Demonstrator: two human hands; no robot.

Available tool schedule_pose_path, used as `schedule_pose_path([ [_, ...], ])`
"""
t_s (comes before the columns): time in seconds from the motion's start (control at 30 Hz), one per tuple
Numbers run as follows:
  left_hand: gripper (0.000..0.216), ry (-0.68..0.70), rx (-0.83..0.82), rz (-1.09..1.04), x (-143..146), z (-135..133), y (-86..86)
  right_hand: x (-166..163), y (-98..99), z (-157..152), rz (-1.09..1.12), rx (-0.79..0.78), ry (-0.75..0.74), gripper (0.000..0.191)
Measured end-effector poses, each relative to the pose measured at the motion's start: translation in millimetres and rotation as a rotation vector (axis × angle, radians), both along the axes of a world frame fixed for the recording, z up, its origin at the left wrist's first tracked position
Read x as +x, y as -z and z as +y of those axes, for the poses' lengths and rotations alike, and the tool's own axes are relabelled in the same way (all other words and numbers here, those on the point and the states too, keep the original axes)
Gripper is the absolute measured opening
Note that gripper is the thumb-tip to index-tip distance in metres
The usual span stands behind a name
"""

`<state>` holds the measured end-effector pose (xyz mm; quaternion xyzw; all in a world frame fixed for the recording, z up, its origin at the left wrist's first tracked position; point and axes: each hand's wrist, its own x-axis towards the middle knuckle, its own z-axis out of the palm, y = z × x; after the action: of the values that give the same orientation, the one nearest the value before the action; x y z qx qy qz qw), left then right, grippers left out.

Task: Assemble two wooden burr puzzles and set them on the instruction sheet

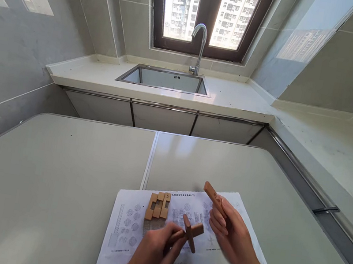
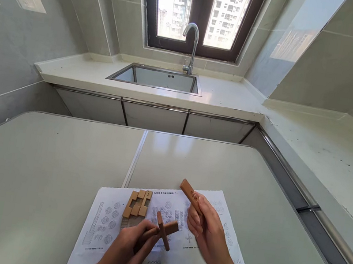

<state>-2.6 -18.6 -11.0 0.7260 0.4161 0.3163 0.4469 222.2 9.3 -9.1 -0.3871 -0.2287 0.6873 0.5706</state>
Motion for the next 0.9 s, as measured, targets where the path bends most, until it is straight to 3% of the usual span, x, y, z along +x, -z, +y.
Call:
schedule_pose_path([
  [0.13,0.024,-0.063,-0.010,-0.027,1,1,0.0,-2,-3.3,-6,-0.110,0.026,-0.030,0.053],
  [0.37,0.025,-0.109,0.016,-0.118,3,1,-2.4,-6,-0.8,-14,-0.161,0.088,-0.245,0.041],
  [0.6,0.016,-0.212,0.257,0.035,-1,2,9.5,-14,-3.2,-21,-0.173,0.107,-0.296,0.042],
  [0.77,0.019,-0.216,0.543,0.141,-3,8,3.9,-15,-5.9,-21,-0.115,0.088,-0.396,0.040],
  [0.9,0.020,-0.221,0.648,0.186,-3,11,-0.7,-14,-10.9,-22,-0.135,0.092,-0.468,0.046],
])
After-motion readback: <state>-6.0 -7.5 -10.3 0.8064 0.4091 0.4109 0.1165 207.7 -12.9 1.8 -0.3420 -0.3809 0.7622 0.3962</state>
